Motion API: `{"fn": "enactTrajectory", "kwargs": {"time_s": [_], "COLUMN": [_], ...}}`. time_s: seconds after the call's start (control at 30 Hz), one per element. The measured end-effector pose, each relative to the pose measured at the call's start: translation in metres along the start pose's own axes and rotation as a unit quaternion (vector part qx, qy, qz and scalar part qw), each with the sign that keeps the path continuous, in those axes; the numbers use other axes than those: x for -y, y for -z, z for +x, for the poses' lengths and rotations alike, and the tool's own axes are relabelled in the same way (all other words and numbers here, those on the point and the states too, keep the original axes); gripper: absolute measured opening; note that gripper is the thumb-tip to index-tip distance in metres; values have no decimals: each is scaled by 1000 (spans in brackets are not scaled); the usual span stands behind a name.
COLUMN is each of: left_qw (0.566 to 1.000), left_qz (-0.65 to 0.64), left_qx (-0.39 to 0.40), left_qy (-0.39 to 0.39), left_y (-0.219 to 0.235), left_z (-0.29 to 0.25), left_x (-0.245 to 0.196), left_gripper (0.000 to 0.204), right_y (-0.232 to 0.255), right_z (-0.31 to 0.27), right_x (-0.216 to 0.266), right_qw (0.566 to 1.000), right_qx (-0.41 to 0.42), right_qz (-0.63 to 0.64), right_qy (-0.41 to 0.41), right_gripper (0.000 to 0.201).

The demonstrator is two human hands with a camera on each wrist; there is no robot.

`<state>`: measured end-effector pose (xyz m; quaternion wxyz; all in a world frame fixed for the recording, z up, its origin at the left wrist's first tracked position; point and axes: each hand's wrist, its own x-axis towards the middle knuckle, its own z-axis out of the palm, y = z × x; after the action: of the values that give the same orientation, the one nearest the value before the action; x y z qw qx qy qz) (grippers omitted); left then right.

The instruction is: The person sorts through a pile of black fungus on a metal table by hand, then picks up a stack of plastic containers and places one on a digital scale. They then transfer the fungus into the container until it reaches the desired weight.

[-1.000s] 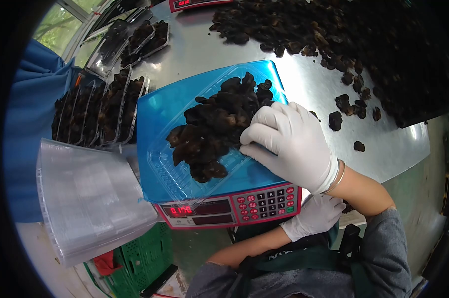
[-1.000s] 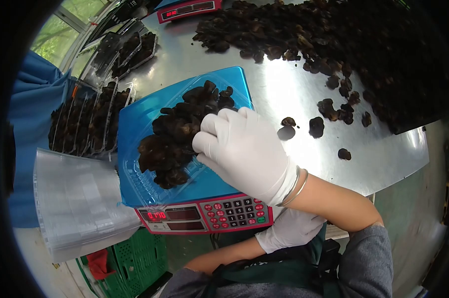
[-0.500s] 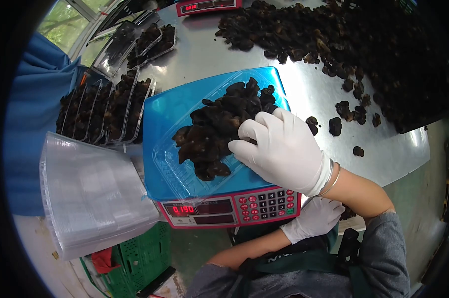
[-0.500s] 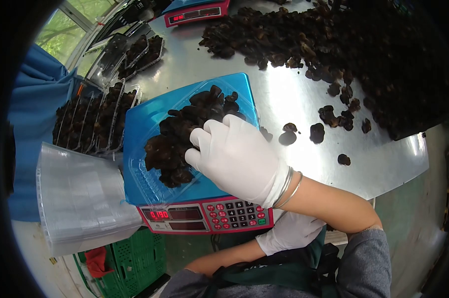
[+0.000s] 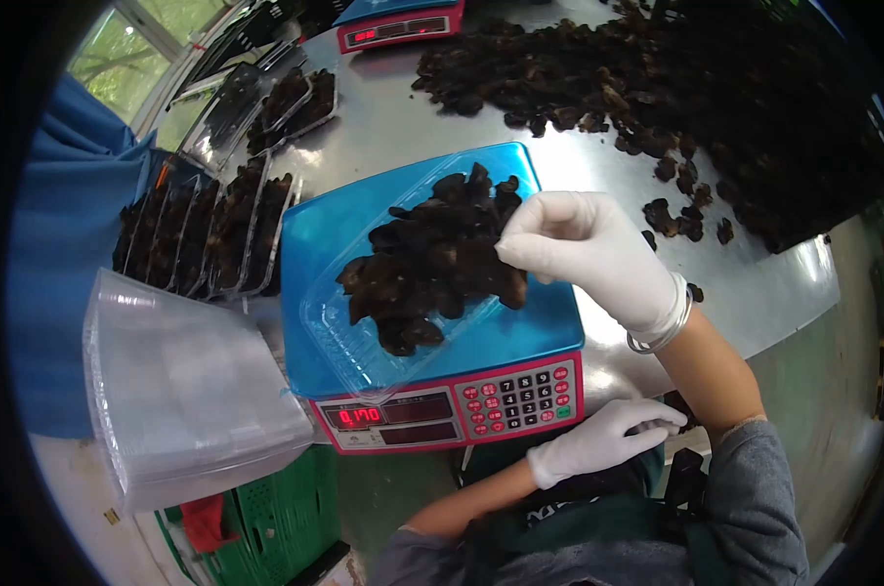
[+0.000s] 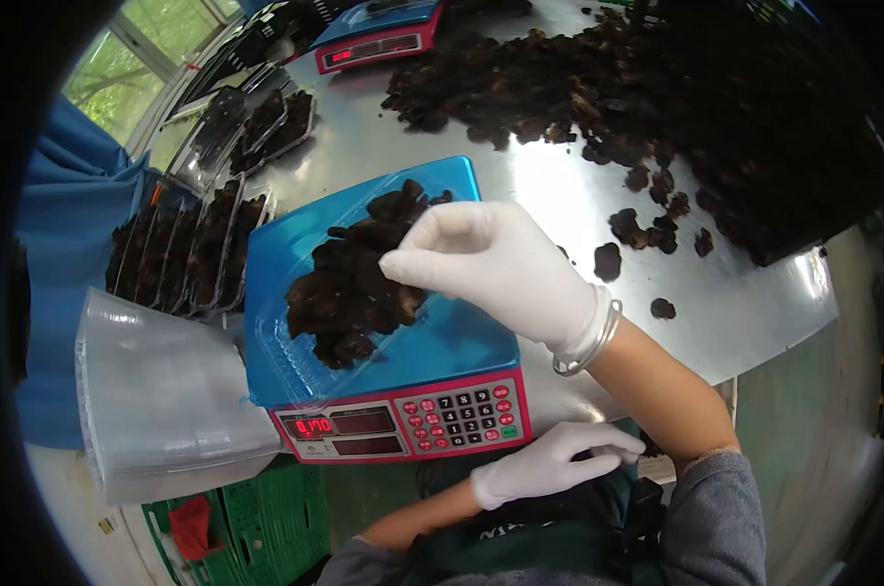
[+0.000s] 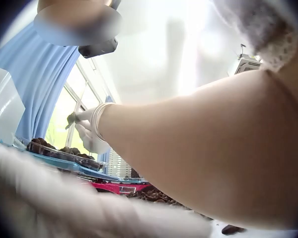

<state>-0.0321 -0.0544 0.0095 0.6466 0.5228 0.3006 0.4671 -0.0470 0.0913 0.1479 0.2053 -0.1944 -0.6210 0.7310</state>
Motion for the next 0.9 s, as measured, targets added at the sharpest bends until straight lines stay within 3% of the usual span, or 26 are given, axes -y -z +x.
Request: {"fn": "enactTrajectory", "kwargs": {"time_s": [0.03,0.1,0.17,0.2,0.23,0.27,0.37,0.47,0.53,0.6,0.73,0.83,0.9], "left_qw": [996,995,969,908,792,730,679,743,824,866,877,871,879], "left_qz": [-37,-18,126,260,376,448,500,414,232,85,-36,-37,-16], "left_qx": [47,-3,-202,-314,-408,-434,-456,-464,-475,-455,-440,-454,-442], "left_qy": [58,95,60,-99,-253,-281,-285,-248,-204,-189,-189,-187,-178], "left_y": [10,20,24,29,33,36,31,28,23,19,12,11,11], "left_z": [-7,-25,-49,-49,-44,-34,-19,-24,-29,-28,-26,-23,-25], "left_x": [-28,-72,-94,-90,-85,-89,-91,-81,-77,-77,-78,-71,-67], "left_gripper": [27,22,32,40,48,55,52,33,27,20,21,24,22], "right_y": [4,16,22,21,19,12,-2,-5,-5,-6,-11,-7,-10], "right_z": [-10,-29,-47,-55,-62,-68,-83,-96,-102,-107,-112,-121,-120], "right_x": [0,-10,-14,-15,-18,-19,-29,-43,-43,-46,-45,-39,-39], "right_qw": [1000,998,991,990,988,987,973,977,982,976,952,946,940], "right_qx": [-20,-25,-24,-33,-43,-73,-95,-115,-136,-173,-258,-194,-203], "right_qz": [-4,59,128,139,146,141,210,173,118,82,13,-155,-192], "right_qy": [-2,14,15,5,2,-10,-24,48,59,100,164,208,195], "right_gripper": [14,13,13,13,13,12,11,13,11,10,9,14,20]}}
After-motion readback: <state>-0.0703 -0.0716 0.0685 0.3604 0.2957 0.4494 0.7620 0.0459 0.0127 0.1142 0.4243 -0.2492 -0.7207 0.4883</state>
